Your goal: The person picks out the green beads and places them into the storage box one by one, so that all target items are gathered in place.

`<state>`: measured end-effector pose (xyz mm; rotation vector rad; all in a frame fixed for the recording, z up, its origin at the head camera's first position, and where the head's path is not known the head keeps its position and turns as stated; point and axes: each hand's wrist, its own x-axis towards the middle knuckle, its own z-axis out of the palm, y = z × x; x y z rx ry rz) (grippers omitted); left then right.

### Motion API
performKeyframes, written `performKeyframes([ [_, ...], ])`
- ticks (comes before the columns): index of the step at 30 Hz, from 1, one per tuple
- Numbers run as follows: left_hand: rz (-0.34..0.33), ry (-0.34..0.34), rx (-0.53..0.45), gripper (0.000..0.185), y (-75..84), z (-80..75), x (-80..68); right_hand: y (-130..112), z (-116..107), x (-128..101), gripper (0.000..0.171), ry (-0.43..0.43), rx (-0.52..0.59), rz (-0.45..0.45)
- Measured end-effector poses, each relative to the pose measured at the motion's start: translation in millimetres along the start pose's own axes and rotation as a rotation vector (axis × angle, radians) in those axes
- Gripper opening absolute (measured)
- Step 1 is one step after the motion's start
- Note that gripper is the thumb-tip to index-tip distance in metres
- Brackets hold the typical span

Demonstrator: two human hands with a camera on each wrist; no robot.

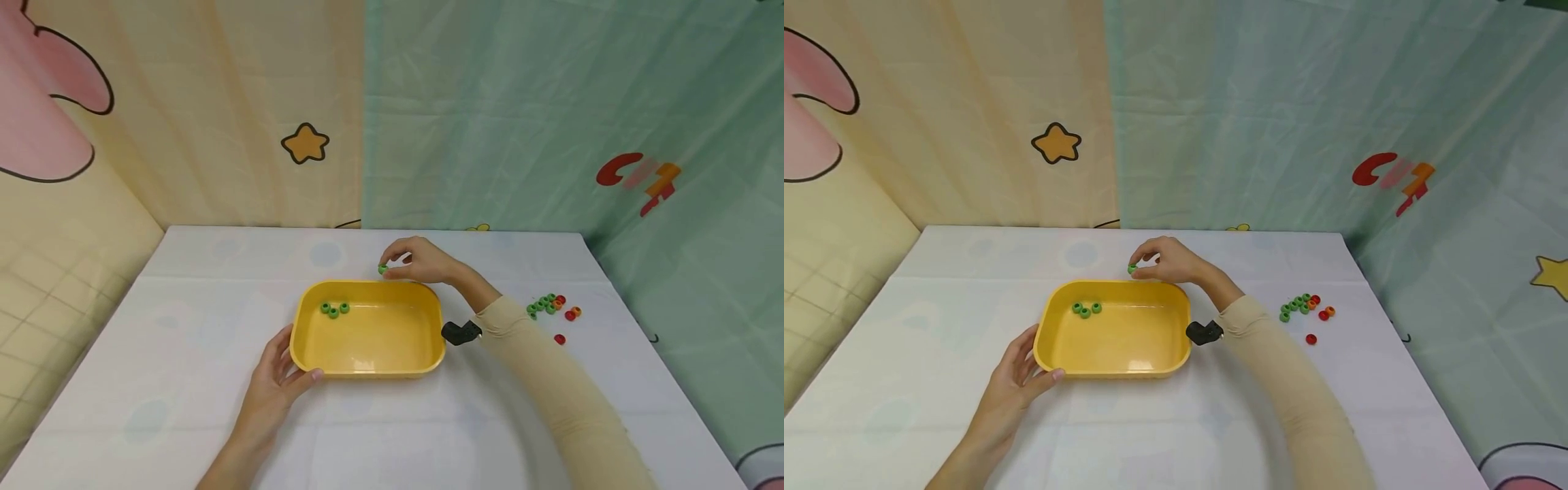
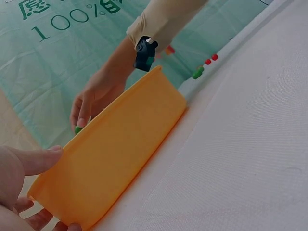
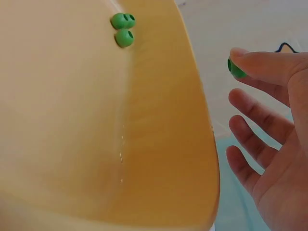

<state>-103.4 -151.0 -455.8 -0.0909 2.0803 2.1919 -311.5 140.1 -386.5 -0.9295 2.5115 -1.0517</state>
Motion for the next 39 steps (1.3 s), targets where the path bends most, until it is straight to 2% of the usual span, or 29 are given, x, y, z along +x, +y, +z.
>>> performKeyframes([
  [7,0.004,-0.005,-0.001,0.092,-0.7,-1.4,1.1,-11.1,12.7,15.0,0.013,-0.060,0.000,-0.060],
  [14,0.005,-0.004,-0.001,0.092,-1.4,-0.7,-0.1,-17.0,22.5,22.6,0.017,-0.122,-0.018,-0.093],
  [25,0.001,0.008,0.010,0.092,-0.4,0.0,1.0,-19.3,19.7,18.1,0.019,-0.097,-0.019,-0.045],
  [39,-0.024,0.008,0.018,0.093,1.1,0.0,1.4,-1.6,4.4,-3.5,0.020,-0.068,-0.013,0.028],
])
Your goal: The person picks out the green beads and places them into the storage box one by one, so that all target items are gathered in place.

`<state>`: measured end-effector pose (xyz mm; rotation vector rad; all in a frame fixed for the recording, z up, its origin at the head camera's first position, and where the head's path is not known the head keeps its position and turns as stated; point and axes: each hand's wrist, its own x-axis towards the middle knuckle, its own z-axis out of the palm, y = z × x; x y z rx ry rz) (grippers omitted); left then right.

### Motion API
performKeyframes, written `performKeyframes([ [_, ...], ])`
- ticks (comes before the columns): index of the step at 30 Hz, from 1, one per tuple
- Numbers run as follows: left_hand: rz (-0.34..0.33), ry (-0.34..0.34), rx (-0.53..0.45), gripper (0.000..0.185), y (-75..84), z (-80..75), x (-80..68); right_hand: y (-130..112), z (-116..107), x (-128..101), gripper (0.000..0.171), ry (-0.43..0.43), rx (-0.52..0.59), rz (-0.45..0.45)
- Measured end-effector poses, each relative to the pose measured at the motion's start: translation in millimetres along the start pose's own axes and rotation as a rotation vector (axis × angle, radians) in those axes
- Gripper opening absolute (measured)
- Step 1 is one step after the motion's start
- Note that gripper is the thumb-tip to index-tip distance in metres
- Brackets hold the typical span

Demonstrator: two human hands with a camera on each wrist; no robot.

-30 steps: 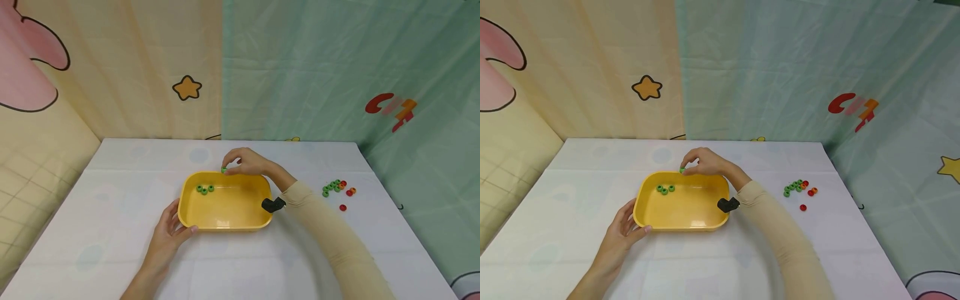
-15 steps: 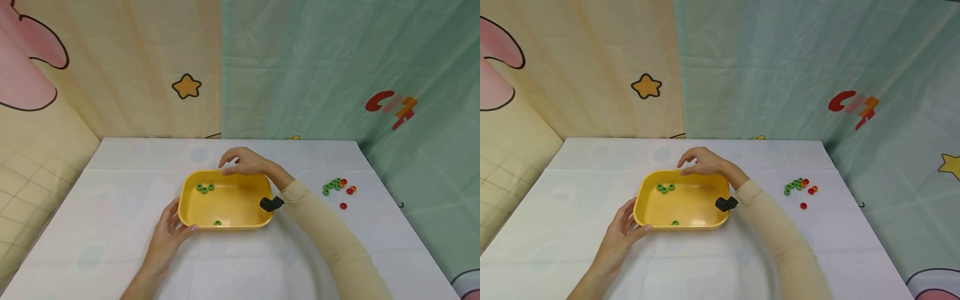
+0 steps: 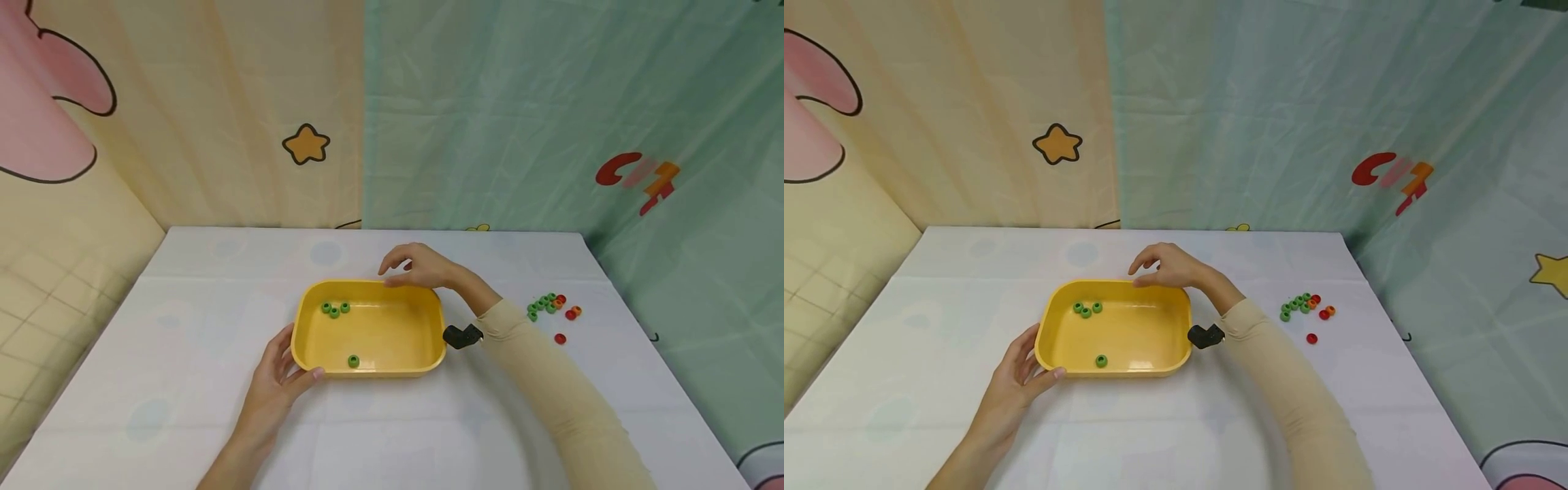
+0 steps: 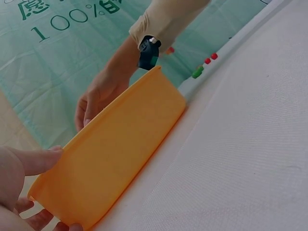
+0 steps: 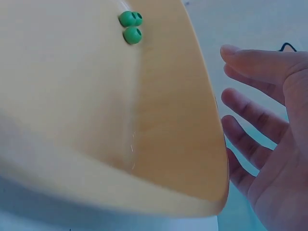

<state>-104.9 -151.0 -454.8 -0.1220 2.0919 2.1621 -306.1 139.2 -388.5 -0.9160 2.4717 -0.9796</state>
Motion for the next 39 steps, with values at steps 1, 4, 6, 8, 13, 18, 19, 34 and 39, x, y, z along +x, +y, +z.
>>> performKeyframes([
  [1,0.000,0.000,0.002,0.093,0.0,-0.2,-0.3,1.4,-1.0,-2.2,0.020,0.001,0.001,0.009],
  [4,0.004,-0.002,0.004,0.093,0.1,-0.5,-1.0,5.5,-4.2,-8.8,0.023,0.005,-0.005,0.027],
  [6,0.005,-0.003,0.004,0.093,0.1,-0.5,-1.1,8.2,-6.5,-12.9,0.024,0.012,-0.008,0.038],
  [8,0.004,-0.001,0.004,0.093,0.3,-0.3,-1.2,10.0,-8.8,-16.8,0.026,0.017,-0.008,0.045],
  [13,0.002,-0.001,-0.002,0.093,0.7,0.5,-0.7,15.6,-13.5,-27.2,0.026,0.030,-0.002,0.065],
  [18,-0.001,-0.003,-0.001,0.093,1.3,1.2,-0.7,26.8,-16.7,-37.1,0.024,0.047,-0.014,0.080],
  [19,-0.001,-0.002,0.001,0.093,1.5,1.2,-0.8,29.0,-17.3,-38.9,0.023,0.051,-0.013,0.084],
  [34,-0.018,0.009,0.007,0.093,2.5,-1.1,-3.5,49.5,-33.2,-74.4,0.028,0.093,-0.026,0.136],
  [39,-0.026,0.023,0.011,0.093,3.0,-2.7,-3.8,55.2,-36.5,-85.2,0.028,0.108,-0.027,0.165],
])
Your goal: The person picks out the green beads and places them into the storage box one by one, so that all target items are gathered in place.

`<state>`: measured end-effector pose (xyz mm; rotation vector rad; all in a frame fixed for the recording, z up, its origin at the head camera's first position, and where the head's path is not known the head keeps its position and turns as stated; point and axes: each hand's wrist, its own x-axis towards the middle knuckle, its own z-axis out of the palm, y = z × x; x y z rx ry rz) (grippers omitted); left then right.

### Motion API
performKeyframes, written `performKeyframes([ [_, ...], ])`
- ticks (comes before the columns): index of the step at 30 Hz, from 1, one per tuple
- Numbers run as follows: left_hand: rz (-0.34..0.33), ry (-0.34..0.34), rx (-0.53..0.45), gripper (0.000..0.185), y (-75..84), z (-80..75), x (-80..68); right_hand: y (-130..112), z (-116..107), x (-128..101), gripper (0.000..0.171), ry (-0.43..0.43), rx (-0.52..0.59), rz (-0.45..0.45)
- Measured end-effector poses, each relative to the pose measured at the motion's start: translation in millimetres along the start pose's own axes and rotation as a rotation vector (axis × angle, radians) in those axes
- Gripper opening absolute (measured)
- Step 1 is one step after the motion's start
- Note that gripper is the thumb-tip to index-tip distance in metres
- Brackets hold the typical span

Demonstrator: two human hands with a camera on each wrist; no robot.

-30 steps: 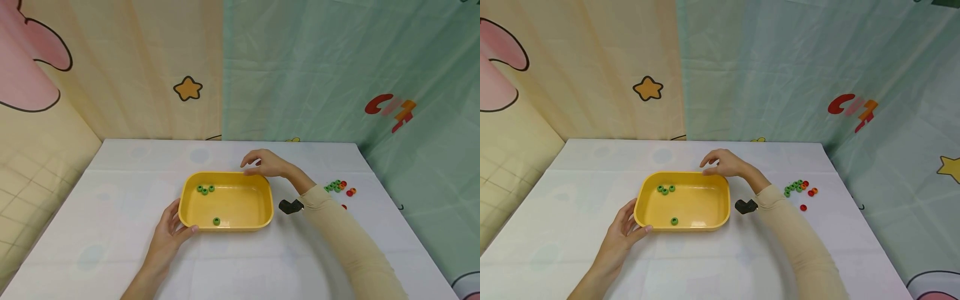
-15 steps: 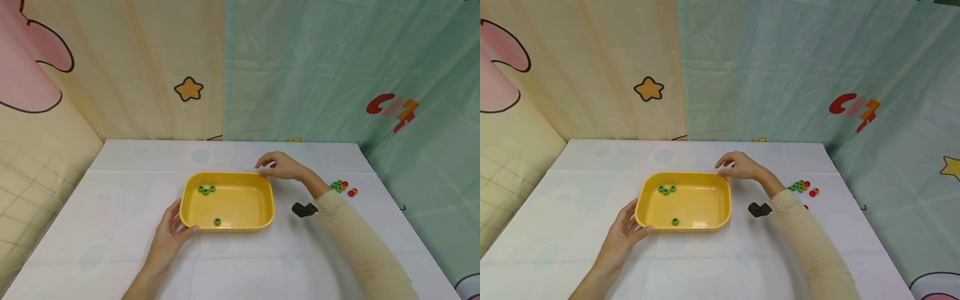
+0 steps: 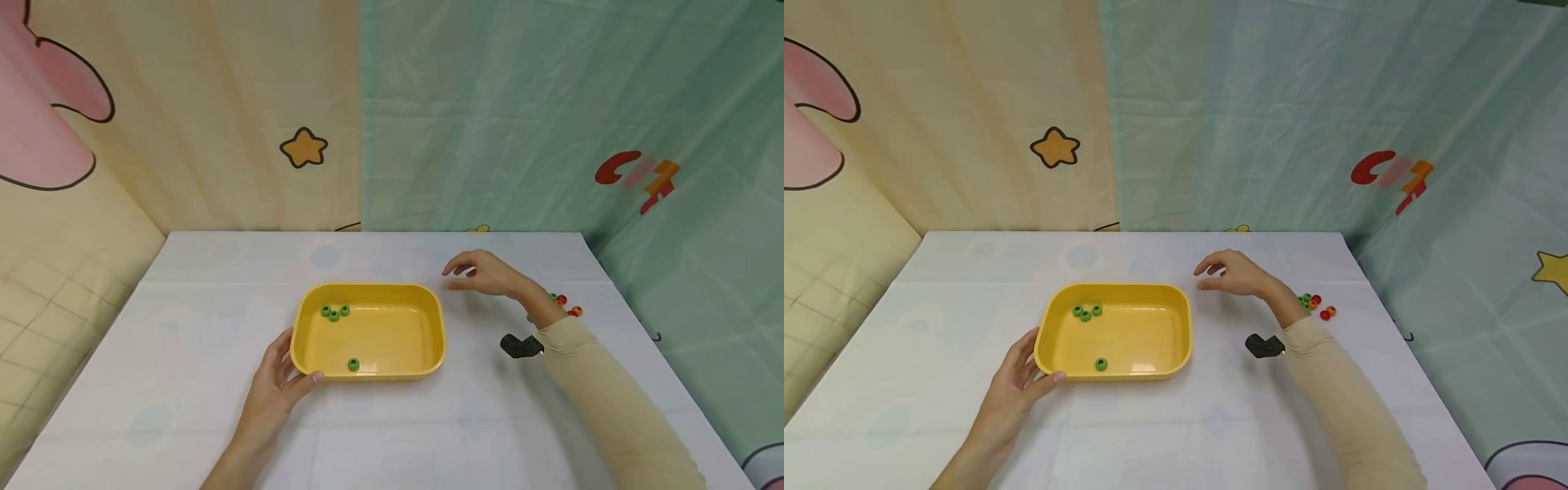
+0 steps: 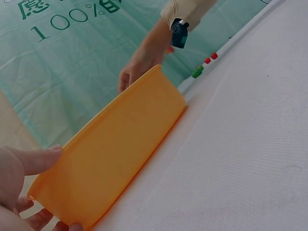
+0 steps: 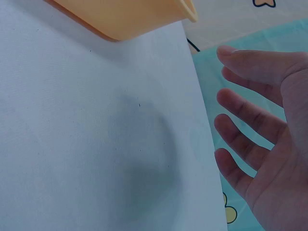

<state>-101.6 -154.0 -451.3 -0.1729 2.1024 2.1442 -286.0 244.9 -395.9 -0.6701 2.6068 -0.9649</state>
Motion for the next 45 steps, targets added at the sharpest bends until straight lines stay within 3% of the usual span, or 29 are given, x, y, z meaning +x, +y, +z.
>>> performKeyframes([
  [26,-0.008,0.001,-0.001,0.093,-1.5,-3.9,-1.2,47.8,-24.2,-67.0,0.034,0.093,0.022,0.138],
  [35,-0.005,0.002,-0.002,0.092,-0.3,-3.7,-2.0,68.6,-32.9,-89.0,0.028,0.143,-0.049,0.141],
  [45,-0.006,0.003,0.002,0.093,-0.4,-3.6,-0.9,88.9,-42.5,-106.2,0.031,0.047,-0.041,0.160],
])
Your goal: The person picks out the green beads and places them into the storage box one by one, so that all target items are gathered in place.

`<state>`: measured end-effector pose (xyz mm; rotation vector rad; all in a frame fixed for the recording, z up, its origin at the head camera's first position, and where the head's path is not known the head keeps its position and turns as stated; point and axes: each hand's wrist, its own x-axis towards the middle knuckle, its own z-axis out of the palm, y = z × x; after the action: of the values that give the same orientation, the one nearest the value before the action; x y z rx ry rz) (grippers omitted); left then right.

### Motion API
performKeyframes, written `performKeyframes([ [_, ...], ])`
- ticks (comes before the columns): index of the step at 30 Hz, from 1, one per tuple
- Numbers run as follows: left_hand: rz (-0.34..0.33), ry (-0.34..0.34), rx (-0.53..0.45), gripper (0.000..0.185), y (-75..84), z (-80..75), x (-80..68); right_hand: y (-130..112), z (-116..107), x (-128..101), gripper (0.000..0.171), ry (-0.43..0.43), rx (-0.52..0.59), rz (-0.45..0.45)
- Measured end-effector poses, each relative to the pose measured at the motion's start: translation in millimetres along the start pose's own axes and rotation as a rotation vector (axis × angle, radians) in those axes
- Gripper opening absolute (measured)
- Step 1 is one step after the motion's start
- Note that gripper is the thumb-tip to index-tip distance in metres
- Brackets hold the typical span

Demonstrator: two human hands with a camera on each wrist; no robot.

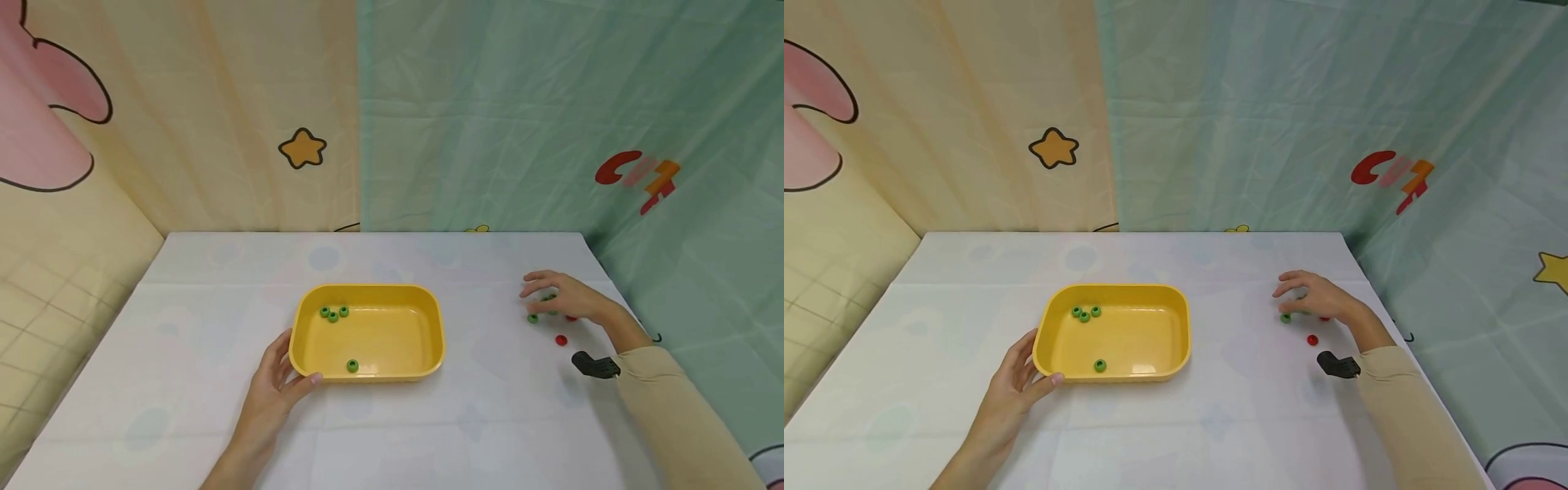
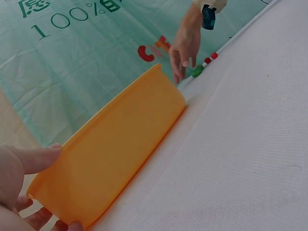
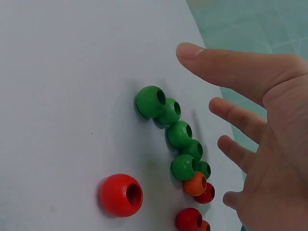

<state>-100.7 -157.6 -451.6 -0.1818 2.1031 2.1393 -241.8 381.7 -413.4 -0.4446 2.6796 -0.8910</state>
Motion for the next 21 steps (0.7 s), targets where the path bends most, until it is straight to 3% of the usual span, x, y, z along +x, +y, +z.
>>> performKeyframes([
  [10,0.012,-0.003,-0.012,0.093,-0.4,0.0,-1.0,11.1,3.1,-2.3,0.034,-0.104,0.053,0.061],
  [21,0.019,-0.004,-0.015,0.092,-1.2,-0.1,-1.0,14.3,7.9,-0.4,0.020,-0.064,0.050,0.050],
])
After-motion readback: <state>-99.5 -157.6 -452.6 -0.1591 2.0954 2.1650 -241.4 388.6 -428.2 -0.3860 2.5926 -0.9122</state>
